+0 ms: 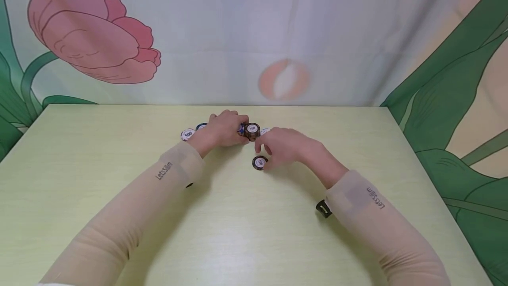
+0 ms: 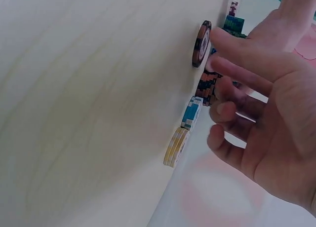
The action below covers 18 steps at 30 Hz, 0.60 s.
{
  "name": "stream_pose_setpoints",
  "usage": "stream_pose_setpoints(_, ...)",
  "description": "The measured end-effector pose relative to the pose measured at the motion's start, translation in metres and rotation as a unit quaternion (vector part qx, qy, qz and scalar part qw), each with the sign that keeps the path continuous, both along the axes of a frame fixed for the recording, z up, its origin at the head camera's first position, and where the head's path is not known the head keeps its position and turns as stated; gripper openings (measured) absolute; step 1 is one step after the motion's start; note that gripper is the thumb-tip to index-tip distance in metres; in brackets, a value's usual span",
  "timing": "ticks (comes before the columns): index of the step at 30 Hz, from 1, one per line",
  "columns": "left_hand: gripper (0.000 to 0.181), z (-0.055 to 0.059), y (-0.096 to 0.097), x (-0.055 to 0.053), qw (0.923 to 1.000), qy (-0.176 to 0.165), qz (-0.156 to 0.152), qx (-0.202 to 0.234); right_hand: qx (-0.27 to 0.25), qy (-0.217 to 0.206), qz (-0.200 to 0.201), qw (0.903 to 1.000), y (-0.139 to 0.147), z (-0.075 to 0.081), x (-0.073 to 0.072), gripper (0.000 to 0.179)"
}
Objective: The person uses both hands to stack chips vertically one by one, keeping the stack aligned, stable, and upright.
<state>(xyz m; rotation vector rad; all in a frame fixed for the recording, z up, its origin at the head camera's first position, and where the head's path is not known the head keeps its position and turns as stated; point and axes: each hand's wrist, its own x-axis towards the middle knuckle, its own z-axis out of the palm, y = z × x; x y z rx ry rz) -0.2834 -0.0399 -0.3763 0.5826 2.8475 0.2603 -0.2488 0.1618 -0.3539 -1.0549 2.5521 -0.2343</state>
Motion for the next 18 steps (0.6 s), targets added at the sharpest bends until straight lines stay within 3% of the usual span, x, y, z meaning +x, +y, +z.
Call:
stream_pose_setpoints(6, 0.053, 0.0, 0.0, 0.0, 1.0, -0.003, -0.001, -0.001, -0.002, -0.017, 0.018, 0.9997, 0.002, -0.004, 0.001, 0.034)
stream_pose_setpoints(12, 0.053, 0.0, 0.0, 0.001, 1.0, -0.003, 0.001, -0.002, -0.026, -0.005, 0.019, 0.9995, 0.002, -0.009, 0.003, 0.022)
stream_pose_setpoints(18, 0.052, 0.001, 0.0, 0.002, 1.0, 0.003, 0.0, -0.004, -0.016, 0.015, 0.015, 0.9996, 0.001, -0.012, 0.005, 0.021)
